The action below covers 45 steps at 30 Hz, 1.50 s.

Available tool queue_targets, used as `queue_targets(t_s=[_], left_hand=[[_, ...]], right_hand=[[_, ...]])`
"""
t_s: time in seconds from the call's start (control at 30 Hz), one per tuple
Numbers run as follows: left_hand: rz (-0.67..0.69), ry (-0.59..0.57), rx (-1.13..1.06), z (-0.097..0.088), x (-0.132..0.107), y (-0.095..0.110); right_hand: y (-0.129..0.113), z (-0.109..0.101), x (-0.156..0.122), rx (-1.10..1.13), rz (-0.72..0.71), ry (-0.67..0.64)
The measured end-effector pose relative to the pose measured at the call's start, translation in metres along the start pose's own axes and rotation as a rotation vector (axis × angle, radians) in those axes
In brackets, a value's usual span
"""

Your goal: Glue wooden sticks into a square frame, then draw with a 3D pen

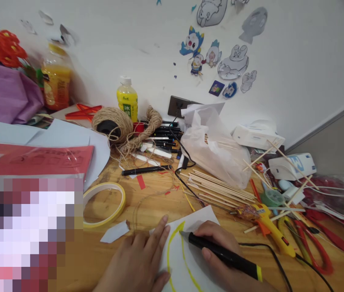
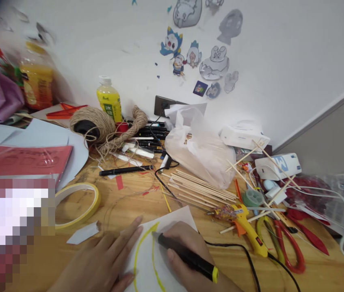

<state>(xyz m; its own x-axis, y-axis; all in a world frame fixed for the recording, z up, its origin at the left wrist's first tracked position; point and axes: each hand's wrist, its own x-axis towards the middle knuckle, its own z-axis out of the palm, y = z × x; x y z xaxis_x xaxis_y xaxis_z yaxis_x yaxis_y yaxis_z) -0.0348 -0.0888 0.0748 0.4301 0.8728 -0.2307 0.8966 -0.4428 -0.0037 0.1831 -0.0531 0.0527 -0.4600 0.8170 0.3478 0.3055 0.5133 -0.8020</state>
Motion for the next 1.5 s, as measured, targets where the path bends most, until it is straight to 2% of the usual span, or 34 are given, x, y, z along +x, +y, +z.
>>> queue_targets(t_s=[0.13, 0.27, 0.4, 0.53, 0.67, 0.8, 0.93, 1.07, 1.2, 1.33, 1.5], left_hand=[[-0.005, 0.000, 0.001, -0.0009, -0.0005, 0.0005], [-0.001, 0.008, 0.011, 0.0004, 0.0000, -0.0003], [0.002, -0.006, 0.027, 0.0013, 0.0006, 0.0000], [-0.006, 0.001, 0.029, 0.0002, -0.0001, 0.0012], [-0.014, -0.021, 0.003, -0.0010, -0.0007, 0.0017], [-0.023, -0.006, 0.004, -0.0016, -0.0006, 0.0019], [-0.022, -0.001, -0.005, -0.0005, -0.0005, 0.0013], [-0.015, 0.003, -0.014, 0.0013, -0.0012, 0.0008], [-0.025, -0.009, -0.015, 0.0001, -0.0013, 0.0011], [-0.018, -0.003, -0.029, -0.0013, -0.0008, 0.0008], [-0.030, -0.004, -0.023, 0.0004, -0.0009, 0.0011]], right_hand=[[-0.0007, -0.0006, -0.0017, -0.001, 0.026, 0.022], [-0.0008, -0.0007, -0.0029, -0.012, -0.010, -0.080], [-0.0007, -0.0003, -0.0019, -0.012, -0.016, -0.023], [-0.0048, -0.0013, 0.0006, -0.012, -0.039, -0.121], [-0.0065, -0.0016, 0.0015, -0.027, -0.036, -0.067], [-0.0055, -0.0014, 0.0006, -0.013, -0.048, -0.165], [-0.0060, -0.0016, 0.0008, -0.021, -0.015, -0.074], [-0.0079, -0.0015, 0.0024, -0.021, -0.044, -0.168], [-0.0052, -0.0004, 0.0003, -0.027, -0.004, -0.083], [-0.0046, -0.0009, -0.0009, -0.002, -0.021, -0.169], [-0.0066, -0.0022, 0.0002, -0.016, -0.007, -0.124]])
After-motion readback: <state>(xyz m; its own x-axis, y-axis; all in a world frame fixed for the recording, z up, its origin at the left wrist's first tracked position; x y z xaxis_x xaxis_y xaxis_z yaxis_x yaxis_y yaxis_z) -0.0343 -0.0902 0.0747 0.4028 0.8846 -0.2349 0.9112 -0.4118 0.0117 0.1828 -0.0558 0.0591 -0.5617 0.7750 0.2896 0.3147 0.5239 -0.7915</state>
